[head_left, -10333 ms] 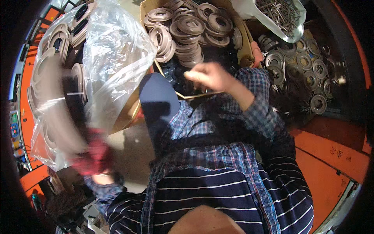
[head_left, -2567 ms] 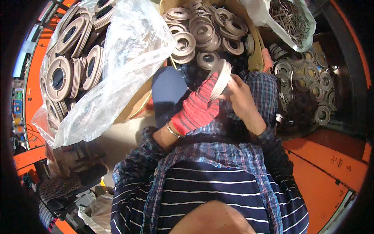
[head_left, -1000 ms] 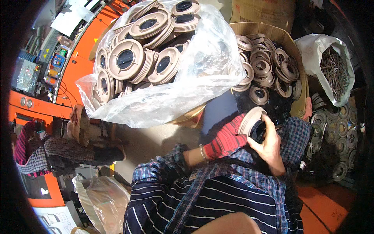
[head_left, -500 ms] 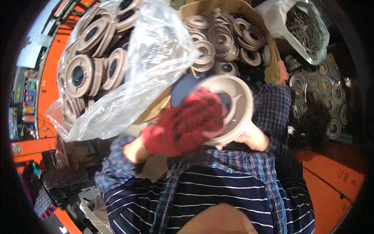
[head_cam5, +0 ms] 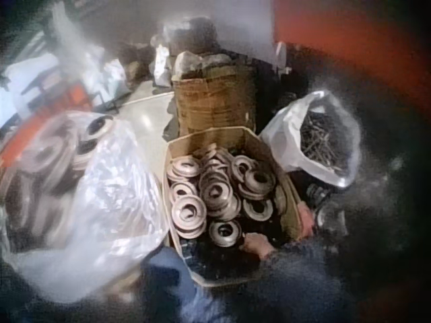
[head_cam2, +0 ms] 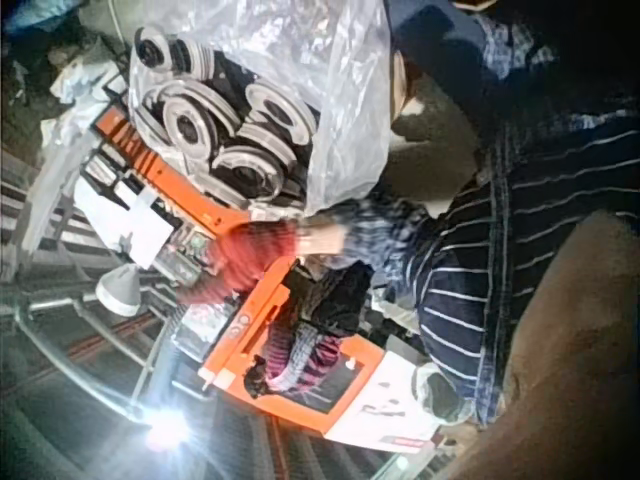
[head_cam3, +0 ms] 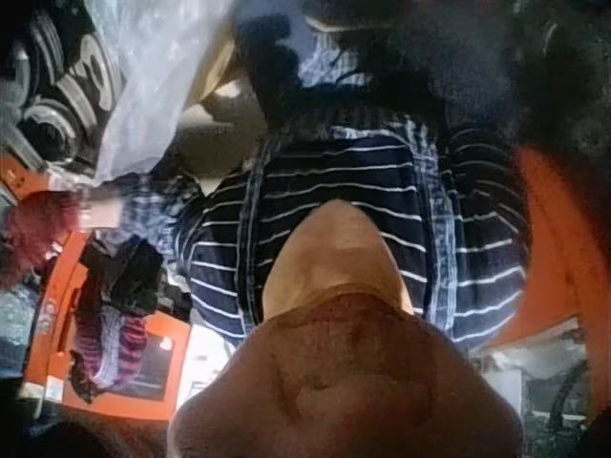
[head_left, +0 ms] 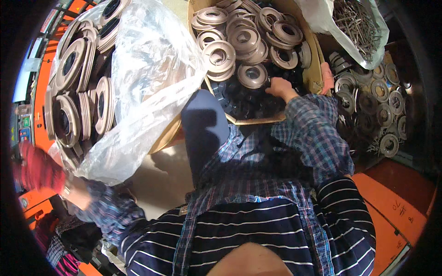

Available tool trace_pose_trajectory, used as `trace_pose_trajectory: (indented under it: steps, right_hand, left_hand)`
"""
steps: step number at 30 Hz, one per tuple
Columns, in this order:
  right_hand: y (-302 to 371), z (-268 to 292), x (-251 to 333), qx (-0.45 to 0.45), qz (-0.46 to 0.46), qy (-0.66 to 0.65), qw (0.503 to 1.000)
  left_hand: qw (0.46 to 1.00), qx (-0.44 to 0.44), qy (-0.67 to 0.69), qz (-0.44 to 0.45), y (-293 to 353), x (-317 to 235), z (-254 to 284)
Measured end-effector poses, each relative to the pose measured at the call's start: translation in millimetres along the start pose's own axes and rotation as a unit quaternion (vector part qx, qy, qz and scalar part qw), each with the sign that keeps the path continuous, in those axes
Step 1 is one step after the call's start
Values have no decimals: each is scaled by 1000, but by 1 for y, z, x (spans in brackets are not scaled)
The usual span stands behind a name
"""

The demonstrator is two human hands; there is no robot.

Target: The person repeatedly picks a beige ring and a black insert, presses them together, and places the assembled unit into a plastic bag. They continue this cycle, occasionally reaching into a cardboard box to retrieve more parts.

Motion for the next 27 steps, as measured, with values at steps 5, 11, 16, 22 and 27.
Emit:
trace_pose_trajectory:
  steps: [5, 11, 16, 22, 27]
  right_hand:
    - [-22, -41, 0, 1, -1, 30, 1000]
    - [-13, -7, -12, -101, -25, 52, 993]
    - [7, 48, -19, -95, 14, -215, 972]
    - [95, 112, -13, -39, 143, -577, 803]
    - [194, 140, -1, -271, 90, -595, 751]
  left_hand:
    - [739, 277, 614, 9, 29, -288, -47]
    - [652, 567, 502, -27, 128, -539, -190]
    - [725, 542, 416, -87, 144, -566, -209]
    - [547, 497, 639, 213, 85, -474, -176]
    - [-192, 227, 797, 525, 96, -411, -120]
Point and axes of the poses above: each hand's wrist, its own y-axis away from the middle knuckle, its own z-axis out of the back of the hand, x = y × z, the point moved 7 cm from there along -y, towards the middle knuckle, and after that the axes turned 8 degrees about y, right-handed, at the moved point
